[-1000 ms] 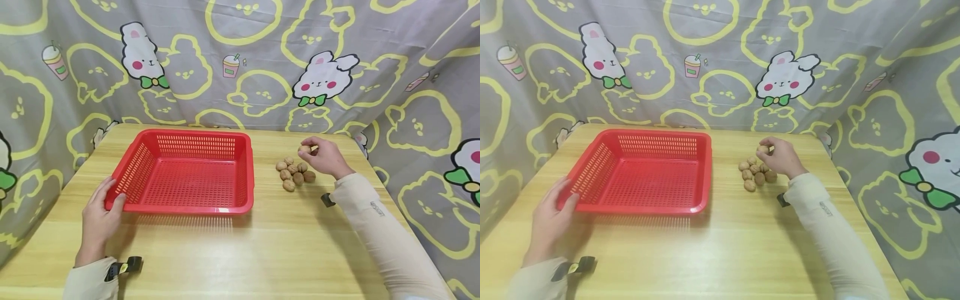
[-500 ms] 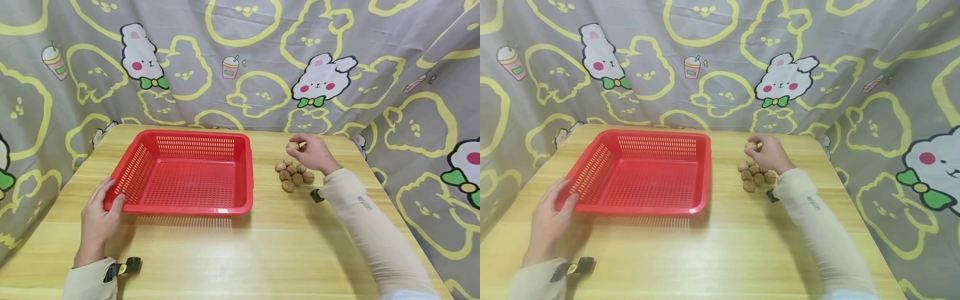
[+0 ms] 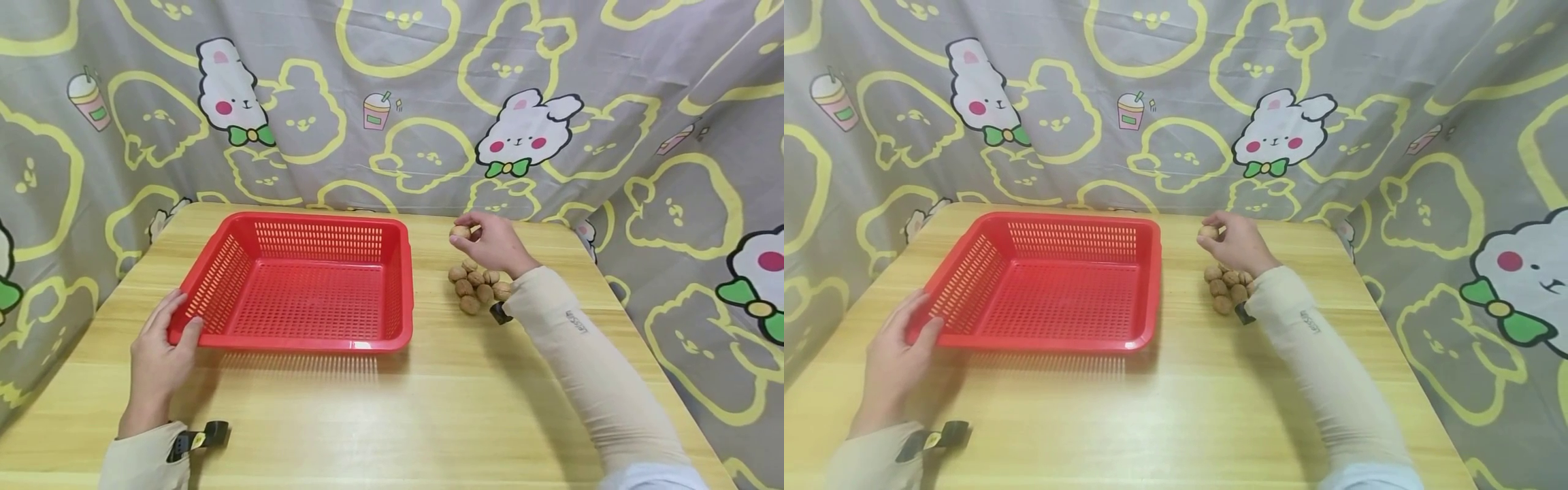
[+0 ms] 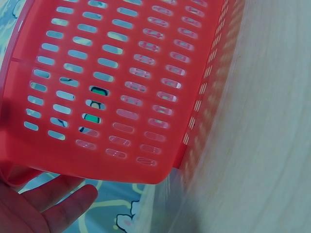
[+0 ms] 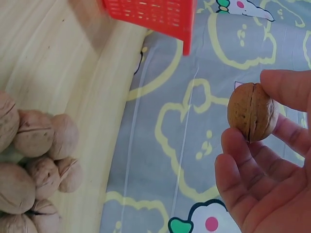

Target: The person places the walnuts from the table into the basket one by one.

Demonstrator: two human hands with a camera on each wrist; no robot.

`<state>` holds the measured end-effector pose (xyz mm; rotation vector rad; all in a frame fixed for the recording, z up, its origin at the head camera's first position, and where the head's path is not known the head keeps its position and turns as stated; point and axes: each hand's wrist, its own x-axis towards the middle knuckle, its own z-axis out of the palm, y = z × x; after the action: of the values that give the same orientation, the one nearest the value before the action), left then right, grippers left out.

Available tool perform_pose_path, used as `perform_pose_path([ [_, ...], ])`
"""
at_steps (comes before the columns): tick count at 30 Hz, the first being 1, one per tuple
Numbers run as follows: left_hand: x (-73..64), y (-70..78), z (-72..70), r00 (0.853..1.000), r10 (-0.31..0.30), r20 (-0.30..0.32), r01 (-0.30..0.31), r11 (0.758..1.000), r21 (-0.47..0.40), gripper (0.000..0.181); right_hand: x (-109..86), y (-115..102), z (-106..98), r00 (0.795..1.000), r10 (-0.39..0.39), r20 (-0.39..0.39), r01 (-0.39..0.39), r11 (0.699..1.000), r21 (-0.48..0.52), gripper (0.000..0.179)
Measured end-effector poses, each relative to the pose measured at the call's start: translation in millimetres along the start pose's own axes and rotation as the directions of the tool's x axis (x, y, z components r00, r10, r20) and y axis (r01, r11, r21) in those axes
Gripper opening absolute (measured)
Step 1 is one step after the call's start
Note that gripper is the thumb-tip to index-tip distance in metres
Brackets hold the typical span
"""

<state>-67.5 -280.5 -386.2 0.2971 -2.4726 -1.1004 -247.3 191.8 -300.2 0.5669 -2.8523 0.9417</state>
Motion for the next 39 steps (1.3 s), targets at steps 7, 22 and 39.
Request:
perform_pose_path([
  [7, -0.5, 1.4, -0.4, 1.000, -0.004, -0.004, 0.004, 1.000, -0.002, 0.050, 8.0, -10.5, 3.8, 1.000, -0.010, 0.023, 0.010, 1.000, 0.017, 0.035],
  [22, 1.2, 3.9, 0.3, 1.000, 0.011, -0.014, -0.011, 1.000, 0.003, 0.049, 20.6, -29.0, 7.5, 0.999, -0.025, 0.023, 0.024, 0.998, 0.056, 0.036],
  [39, 0.2, 1.8, 0.3, 1.000, 0.008, -0.021, -0.009, 1.000, -0.013, 0.049, 37.5, -60.8, 25.9, 0.997, -0.064, 0.040, 0.057, 0.986, 0.158, 0.035],
])
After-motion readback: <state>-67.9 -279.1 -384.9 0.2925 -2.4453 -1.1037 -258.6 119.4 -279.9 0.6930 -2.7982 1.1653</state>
